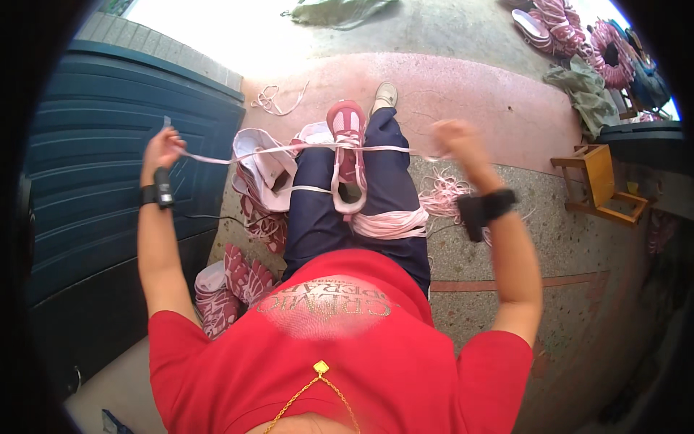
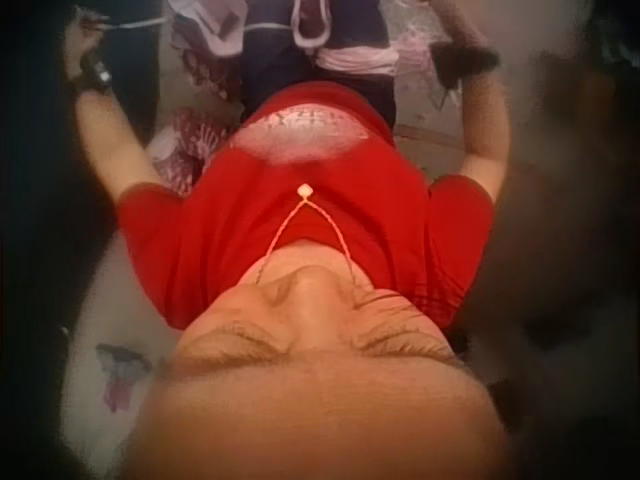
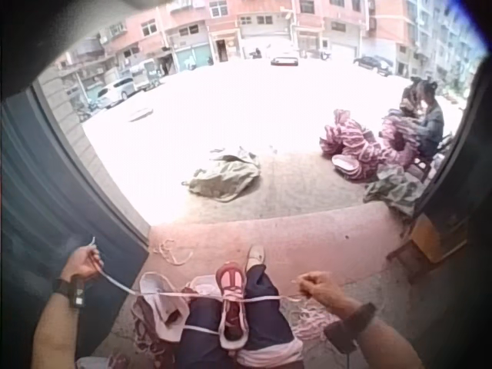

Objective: The person sits on the floor and threads pink shoelaces through the eyelets of pink sandals. They pull the laces tight and tie them into knots, handling the footwear one at a time from a nearby pile.

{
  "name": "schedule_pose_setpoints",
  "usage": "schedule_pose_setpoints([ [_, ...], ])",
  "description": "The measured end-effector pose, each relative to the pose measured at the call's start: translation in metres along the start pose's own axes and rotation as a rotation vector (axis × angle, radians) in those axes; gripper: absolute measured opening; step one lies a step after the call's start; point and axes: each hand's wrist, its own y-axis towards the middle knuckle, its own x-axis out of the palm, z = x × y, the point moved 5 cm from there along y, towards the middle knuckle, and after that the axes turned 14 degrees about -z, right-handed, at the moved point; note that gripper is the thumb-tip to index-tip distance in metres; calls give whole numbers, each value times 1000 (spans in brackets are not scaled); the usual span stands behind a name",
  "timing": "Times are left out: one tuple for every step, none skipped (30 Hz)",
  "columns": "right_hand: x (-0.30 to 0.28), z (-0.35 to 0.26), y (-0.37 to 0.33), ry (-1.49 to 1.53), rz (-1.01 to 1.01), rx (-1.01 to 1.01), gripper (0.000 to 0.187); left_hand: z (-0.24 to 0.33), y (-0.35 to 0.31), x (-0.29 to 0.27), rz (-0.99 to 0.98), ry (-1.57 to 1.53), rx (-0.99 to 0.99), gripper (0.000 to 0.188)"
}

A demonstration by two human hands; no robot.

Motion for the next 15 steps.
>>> schedule_pose_setpoints([
  [49,17,18,-18,-165,37,18,-34,7,13,-159,-85,-131,10],
  [88,41,32,27,-282,15,19,-71,13,55,-283,-71,-237,12],
  [112,47,41,-193,-263,-78,18,-101,8,100,-196,121,-234,12],
  [134,44,48,-413,-260,-184,17,-126,3,119,-238,144,-297,13],
  [141,44,54,-510,-155,-208,17,-153,2,135,-317,89,-369,14],
  [146,43,58,-604,-47,-228,17,-177,0,151,-398,34,-444,15],
  [147,42,61,-697,66,-244,16,-194,-4,168,-449,81,-459,17],
  [148,39,61,-711,132,-270,16,-209,-9,183,-499,128,-474,20],
  [149,36,61,-727,196,-299,15,-220,-12,190,-479,281,-465,20],
  [150,30,60,-743,261,-327,15,-230,-13,197,-457,433,-454,21],
  [152,30,61,-723,222,-262,14,-238,-15,201,-434,584,-441,21],
  [153,30,62,-745,200,-231,14,-244,-17,204,-428,589,-447,21],
  [153,30,63,-768,176,-201,14,-250,-21,206,-422,594,-453,21],
  [154,31,64,-790,152,-170,14,-253,-23,207,-416,599,-459,21],
  [155,31,65,-829,155,-175,13,-257,-25,205,-439,587,-476,20],
])
